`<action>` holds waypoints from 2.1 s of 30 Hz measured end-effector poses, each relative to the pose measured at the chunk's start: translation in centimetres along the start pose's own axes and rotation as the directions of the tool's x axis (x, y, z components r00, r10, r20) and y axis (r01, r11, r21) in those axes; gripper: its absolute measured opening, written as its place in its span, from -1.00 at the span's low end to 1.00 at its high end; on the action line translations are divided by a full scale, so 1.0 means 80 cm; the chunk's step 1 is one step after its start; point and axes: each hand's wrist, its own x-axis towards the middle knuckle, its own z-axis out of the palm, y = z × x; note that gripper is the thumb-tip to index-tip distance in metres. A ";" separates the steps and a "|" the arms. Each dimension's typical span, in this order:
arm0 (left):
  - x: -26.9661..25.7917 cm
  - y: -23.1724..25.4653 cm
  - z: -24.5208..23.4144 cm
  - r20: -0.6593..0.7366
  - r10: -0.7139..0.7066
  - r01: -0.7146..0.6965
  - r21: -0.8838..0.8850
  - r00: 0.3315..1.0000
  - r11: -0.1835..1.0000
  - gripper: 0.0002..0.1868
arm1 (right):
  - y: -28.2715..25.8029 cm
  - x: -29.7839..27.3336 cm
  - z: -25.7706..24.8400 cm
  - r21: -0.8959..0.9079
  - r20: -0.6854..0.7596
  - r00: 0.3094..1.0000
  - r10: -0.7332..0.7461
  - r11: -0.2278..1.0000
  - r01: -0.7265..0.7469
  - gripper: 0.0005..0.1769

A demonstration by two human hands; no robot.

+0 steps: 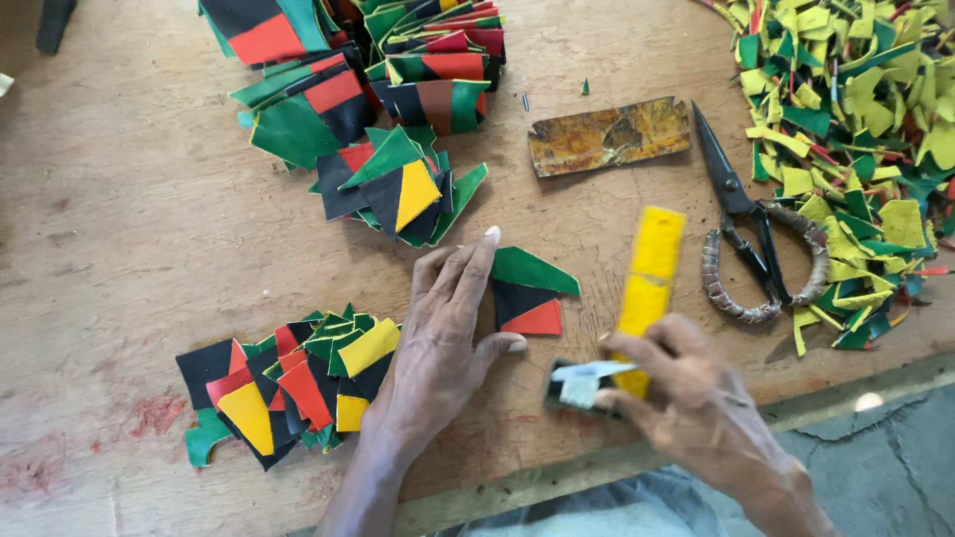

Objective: The person repeatedly measures and marks small, multi-colored triangular pieces of material using a yellow ruler and a white pen. They then use a small knife to cut along the marked lines on a wooden workbench. Cut pieces are stacked, and scraps accumulate nearby.

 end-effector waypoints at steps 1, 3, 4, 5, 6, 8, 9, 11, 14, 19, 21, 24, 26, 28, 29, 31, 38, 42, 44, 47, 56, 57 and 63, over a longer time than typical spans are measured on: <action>0.001 0.001 -0.001 0.001 0.003 -0.003 0.005 1.000 1.000 0.17 | 0.009 -0.003 -0.001 0.039 -0.064 0.996 0.059 0.998 -0.056 -0.41; 0.001 0.004 -0.004 0.005 0.004 -0.004 0.013 1.000 1.000 0.16 | 0.021 -0.011 0.001 0.069 -0.087 0.994 0.071 0.995 -0.066 -0.32; 0.000 0.005 -0.005 0.006 0.017 -0.017 0.007 1.000 1.000 0.12 | 0.026 -0.015 0.002 0.084 -0.096 0.992 0.079 0.994 -0.071 -0.27; 0.000 0.007 -0.006 0.004 0.029 -0.029 0.004 1.000 1.000 0.09 | 0.029 -0.017 0.005 0.014 -0.130 0.991 -0.013 1.000 0.015 -0.17; -0.001 0.009 -0.007 0.002 0.042 -0.042 0.001 0.999 0.999 0.05 | 0.030 -0.018 0.010 -0.058 -0.157 0.982 -0.106 0.993 0.098 -0.07; 0.000 0.014 -0.006 0.015 0.032 -0.032 -0.036 0.999 0.999 -0.13 | 0.030 -0.020 0.013 -0.092 -0.184 0.972 -0.148 0.987 0.133 -0.03; 0.000 0.016 -0.007 0.016 0.029 -0.028 -0.051 0.999 0.998 -0.22 | 0.027 -0.019 0.015 -0.052 -0.192 0.976 -0.100 0.994 0.092 -0.10; -0.001 0.020 -0.009 0.021 0.002 0.000 -0.083 1.000 0.997 -0.27 | 0.023 -0.018 0.014 -0.013 -0.196 0.980 -0.041 0.999 0.039 -0.17; -0.002 0.022 -0.023 -0.051 0.024 -0.027 -0.065 0.998 0.998 -0.29 | 0.017 -0.016 0.014 -0.016 -0.199 0.980 -0.013 1.000 0.010 -0.18; 0.001 0.012 -0.067 -0.252 0.090 -0.089 0.017 0.964 0.996 -0.28 | 0.019 -0.018 0.018 -0.004 -0.232 0.972 -0.034 0.999 0.034 -0.19; 0.007 0.002 -0.087 -0.337 0.126 -0.103 0.087 0.933 0.991 -0.28 | 0.022 -0.019 0.019 -0.036 -0.244 0.968 -0.050 0.998 0.042 -0.18; 0.013 -0.011 -0.107 -0.396 0.219 -0.100 0.299 0.892 0.949 -0.20 | 0.024 -0.020 0.021 -0.053 -0.250 0.967 -0.052 0.998 0.040 -0.19; -0.003 -0.009 -0.113 -0.345 0.043 0.055 0.270 0.938 0.961 -0.41 | 0.026 -0.020 0.022 -0.053 -0.253 0.965 -0.061 0.997 0.049 -0.20; -0.019 -0.004 -0.118 -0.237 -0.151 0.210 0.249 0.960 0.945 -0.55 | 0.027 -0.020 0.024 -0.050 -0.271 0.959 -0.083 0.996 0.072 -0.20; -0.032 0.001 -0.120 -0.156 -0.265 0.297 0.242 0.952 0.924 -0.59 | 0.028 -0.021 0.024 -0.041 -0.265 0.961 -0.074 0.997 0.065 -0.20; -0.047 0.009 -0.117 -0.056 -0.348 0.350 0.260 0.936 0.900 -0.55 | 0.028 -0.021 0.024 -0.025 -0.257 0.965 -0.060 0.998 0.056 -0.21; -0.060 0.012 -0.091 -0.074 -0.154 0.169 0.292 0.985 0.941 -0.64 | 0.027 -0.021 0.022 -0.048 -0.221 0.974 -0.059 0.998 0.050 -0.23; -0.047 0.014 -0.080 0.051 -0.165 0.160 0.092 0.985 0.983 -0.86 | 0.025 -0.021 0.021 -0.036 -0.246 0.966 -0.074 0.997 0.067 -0.26; -0.037 0.019 -0.068 0.054 -0.116 0.120 -0.059 0.992 0.991 -0.82 | 0.023 -0.020 0.020 -0.045 -0.257 0.962 -0.090 0.996 0.081 -0.26; -0.012 0.028 -0.032 -0.023 -0.027 0.023 -0.155 0.999 0.988 -0.70 | 0.021 -0.020 0.018 -0.036 -0.250 0.963 -0.095 0.995 0.089 -0.27; -0.006 0.013 -0.019 -0.078 -0.010 0.004 -0.084 0.997 0.996 -0.46 | 0.029 -0.021 0.016 -0.032 -0.261 0.952 -0.161 0.987 0.158 -0.27; -0.008 0.012 -0.020 -0.039 -0.025 0.022 -0.085 0.999 0.996 -0.45 | 0.030 -0.021 0.016 -0.036 -0.258 0.950 -0.173 0.985 0.170 -0.27; -0.010 0.009 -0.016 -0.013 0.087 -0.086 0.044 0.996 0.995 -0.36 | 0.034 -0.021 0.018 -0.021 -0.258 0.935 -0.241 0.970 0.244 -0.28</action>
